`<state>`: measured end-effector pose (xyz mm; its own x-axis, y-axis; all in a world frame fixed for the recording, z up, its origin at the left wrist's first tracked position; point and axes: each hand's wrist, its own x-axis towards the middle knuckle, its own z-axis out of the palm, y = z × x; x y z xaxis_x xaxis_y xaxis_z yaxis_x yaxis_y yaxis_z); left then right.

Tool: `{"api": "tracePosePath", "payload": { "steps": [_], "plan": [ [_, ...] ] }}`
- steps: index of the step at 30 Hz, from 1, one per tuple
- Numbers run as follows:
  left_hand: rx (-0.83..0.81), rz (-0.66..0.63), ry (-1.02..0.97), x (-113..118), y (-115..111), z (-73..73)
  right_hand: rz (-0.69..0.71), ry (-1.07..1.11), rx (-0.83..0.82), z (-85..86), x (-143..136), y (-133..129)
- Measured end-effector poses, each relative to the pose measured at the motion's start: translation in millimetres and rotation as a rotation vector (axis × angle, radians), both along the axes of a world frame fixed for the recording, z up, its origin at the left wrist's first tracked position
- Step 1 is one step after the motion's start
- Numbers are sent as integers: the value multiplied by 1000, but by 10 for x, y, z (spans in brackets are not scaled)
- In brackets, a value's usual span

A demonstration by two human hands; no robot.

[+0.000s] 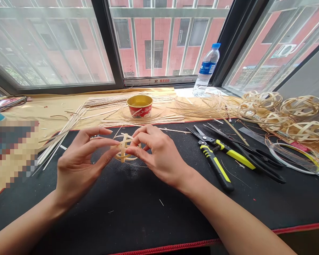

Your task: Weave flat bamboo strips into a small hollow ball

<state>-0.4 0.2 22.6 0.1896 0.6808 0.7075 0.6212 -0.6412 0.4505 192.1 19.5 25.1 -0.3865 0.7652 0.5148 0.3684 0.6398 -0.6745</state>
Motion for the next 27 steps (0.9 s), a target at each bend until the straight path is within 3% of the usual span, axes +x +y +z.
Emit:
{"api": "tracePosePath", "payload": {
  "steps": [8,16,19,23,27],
  "plan": [
    [-5,-19,74,-10,-9,47,84,-39,-47,98,34,-30],
    [-11,-47,72,-7,0,19,57,-50,-21,69,24,-11],
    [-132,-43,15,1,4,19,32,-55,-27,59,21,-5],
    [-417,14,-184,7,32,34,-33,78,-117,63,39,2],
    [-526,35,-317,7,71,42,-103,157,-230,119,95,2]
  ]
}}
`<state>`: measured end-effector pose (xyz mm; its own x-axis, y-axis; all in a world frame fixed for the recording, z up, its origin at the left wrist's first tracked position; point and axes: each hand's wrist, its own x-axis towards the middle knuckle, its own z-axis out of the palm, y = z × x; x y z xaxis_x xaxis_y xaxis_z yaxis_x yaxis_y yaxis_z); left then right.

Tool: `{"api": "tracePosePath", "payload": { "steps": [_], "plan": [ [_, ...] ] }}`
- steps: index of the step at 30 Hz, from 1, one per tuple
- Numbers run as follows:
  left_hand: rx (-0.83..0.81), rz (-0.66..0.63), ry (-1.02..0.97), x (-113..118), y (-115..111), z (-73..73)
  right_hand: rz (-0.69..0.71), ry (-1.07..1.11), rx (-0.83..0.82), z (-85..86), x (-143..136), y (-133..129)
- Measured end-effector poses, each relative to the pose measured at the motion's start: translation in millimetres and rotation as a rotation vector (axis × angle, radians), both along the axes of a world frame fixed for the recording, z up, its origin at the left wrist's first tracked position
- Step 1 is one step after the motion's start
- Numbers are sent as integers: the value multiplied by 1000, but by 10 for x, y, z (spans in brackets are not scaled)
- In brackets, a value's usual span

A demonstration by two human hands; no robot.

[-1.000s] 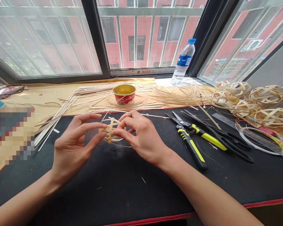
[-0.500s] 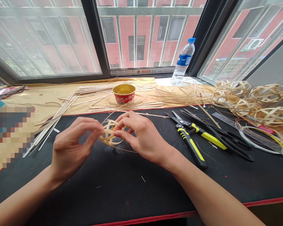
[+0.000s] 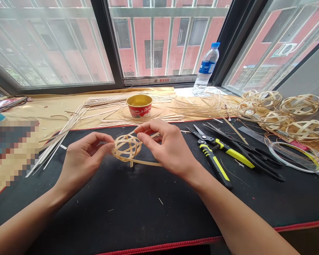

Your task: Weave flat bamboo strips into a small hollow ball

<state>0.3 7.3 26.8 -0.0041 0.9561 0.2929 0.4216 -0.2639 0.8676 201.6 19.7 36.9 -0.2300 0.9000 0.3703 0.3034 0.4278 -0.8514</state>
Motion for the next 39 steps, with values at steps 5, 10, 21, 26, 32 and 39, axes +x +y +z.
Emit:
{"api": "tracePosePath", "payload": {
  "steps": [5,10,21,26,32,39],
  "plan": [
    [-75,0,-59,-1,43,-23,157,183,-313,87,103,53],
    [-134,-43,-92,-3,70,-91,187,458,-509,94,184,118],
    [-52,-165,217,-17,-13,-74,215,409,-474,-2,131,95],
    [63,-122,249,-6,-24,-15,172,393,-438,-13,33,79],
    [-3,-117,200,1,27,-48,69,115,-150,-21,7,40],
    [73,-126,245,-25,38,-59,86,-255,157,-47,20,42]
  ]
}}
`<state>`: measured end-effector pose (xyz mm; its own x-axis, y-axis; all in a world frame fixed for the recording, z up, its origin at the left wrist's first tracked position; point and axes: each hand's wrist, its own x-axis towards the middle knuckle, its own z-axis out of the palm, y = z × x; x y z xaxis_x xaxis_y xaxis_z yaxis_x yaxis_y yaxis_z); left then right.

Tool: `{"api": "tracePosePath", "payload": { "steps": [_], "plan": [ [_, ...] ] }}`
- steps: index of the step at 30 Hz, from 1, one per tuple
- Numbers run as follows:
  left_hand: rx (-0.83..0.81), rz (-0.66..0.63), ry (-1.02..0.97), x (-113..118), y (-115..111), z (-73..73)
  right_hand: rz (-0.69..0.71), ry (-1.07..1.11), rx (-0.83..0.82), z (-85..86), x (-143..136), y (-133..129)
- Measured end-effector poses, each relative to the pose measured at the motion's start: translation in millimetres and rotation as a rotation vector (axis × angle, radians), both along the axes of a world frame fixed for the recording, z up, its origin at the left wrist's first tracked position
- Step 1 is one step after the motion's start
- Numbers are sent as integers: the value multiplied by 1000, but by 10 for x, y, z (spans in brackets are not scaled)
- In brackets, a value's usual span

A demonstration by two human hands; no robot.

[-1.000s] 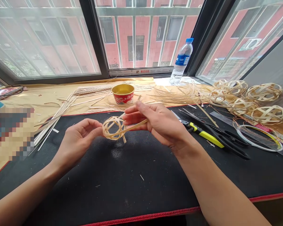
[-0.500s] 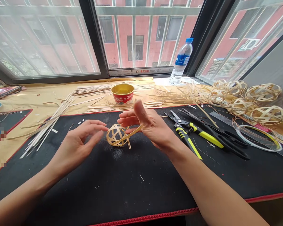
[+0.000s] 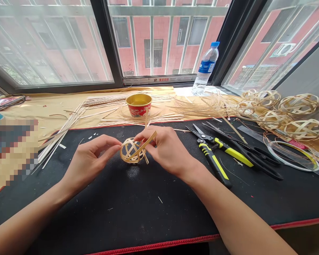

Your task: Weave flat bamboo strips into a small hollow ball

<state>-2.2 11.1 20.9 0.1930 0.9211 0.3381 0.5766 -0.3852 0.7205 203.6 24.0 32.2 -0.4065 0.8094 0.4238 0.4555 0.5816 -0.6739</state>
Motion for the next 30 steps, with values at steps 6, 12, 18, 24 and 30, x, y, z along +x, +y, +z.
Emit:
{"api": "tracePosePath", "payload": {
  "steps": [6,12,18,24,30],
  "plan": [
    [168,-78,74,0,2,-14,-25,-83,78,-45,-12,22],
    [221,-102,119,-1,-2,-23,-32,-91,86,-83,-13,47],
    [131,-84,109,-20,0,10,-40,22,-52,-19,18,43],
    [-112,-22,-26,-16,10,5,-53,60,-291,-43,34,77],
    [-309,-85,-266,5,14,-59,-27,112,-266,-81,26,80]
  ]
}}
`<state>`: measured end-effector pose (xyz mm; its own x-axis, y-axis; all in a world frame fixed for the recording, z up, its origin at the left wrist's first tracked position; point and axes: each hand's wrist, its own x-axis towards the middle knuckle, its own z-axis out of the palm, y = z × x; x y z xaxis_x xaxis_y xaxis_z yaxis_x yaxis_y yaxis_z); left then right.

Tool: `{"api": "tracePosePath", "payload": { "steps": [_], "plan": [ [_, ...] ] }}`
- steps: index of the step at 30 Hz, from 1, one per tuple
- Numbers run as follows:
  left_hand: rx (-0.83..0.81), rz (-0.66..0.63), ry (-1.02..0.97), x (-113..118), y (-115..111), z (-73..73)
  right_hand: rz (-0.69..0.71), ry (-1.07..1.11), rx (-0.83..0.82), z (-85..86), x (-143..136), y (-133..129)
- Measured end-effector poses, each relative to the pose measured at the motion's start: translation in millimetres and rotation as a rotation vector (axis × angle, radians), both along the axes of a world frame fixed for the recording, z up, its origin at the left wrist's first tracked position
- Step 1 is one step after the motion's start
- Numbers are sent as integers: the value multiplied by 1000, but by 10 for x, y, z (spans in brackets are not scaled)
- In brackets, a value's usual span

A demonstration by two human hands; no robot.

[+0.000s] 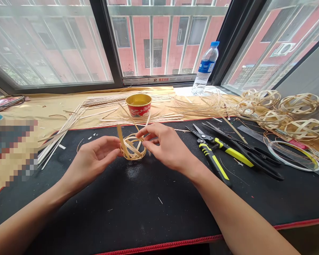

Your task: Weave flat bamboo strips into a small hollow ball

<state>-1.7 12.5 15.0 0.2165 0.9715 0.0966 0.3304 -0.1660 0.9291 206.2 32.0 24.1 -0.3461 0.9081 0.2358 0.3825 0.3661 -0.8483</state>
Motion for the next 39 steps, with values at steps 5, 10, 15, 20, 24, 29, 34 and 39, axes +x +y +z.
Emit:
{"api": "tracePosePath", "payload": {
  "steps": [5,10,15,20,24,29,34,39],
  "plan": [
    [134,54,46,-13,-18,19,50,-5,105,-20,-36,-16],
    [257,106,151,-30,-16,34,97,1,203,-43,-71,-33],
    [464,107,287,-36,3,46,136,82,194,-50,-101,-72],
    [275,166,111,-52,29,60,-19,126,160,-52,-99,-51],
    [82,179,-106,-33,13,75,14,158,34,-55,-100,-34],
    [31,105,-120,0,-21,73,52,125,-24,-48,-98,-47],
    [45,57,-85,18,-27,79,84,63,-19,-49,-84,-47],
    [146,17,-12,25,-43,122,160,8,115,-30,-76,-51]
  ]
}}
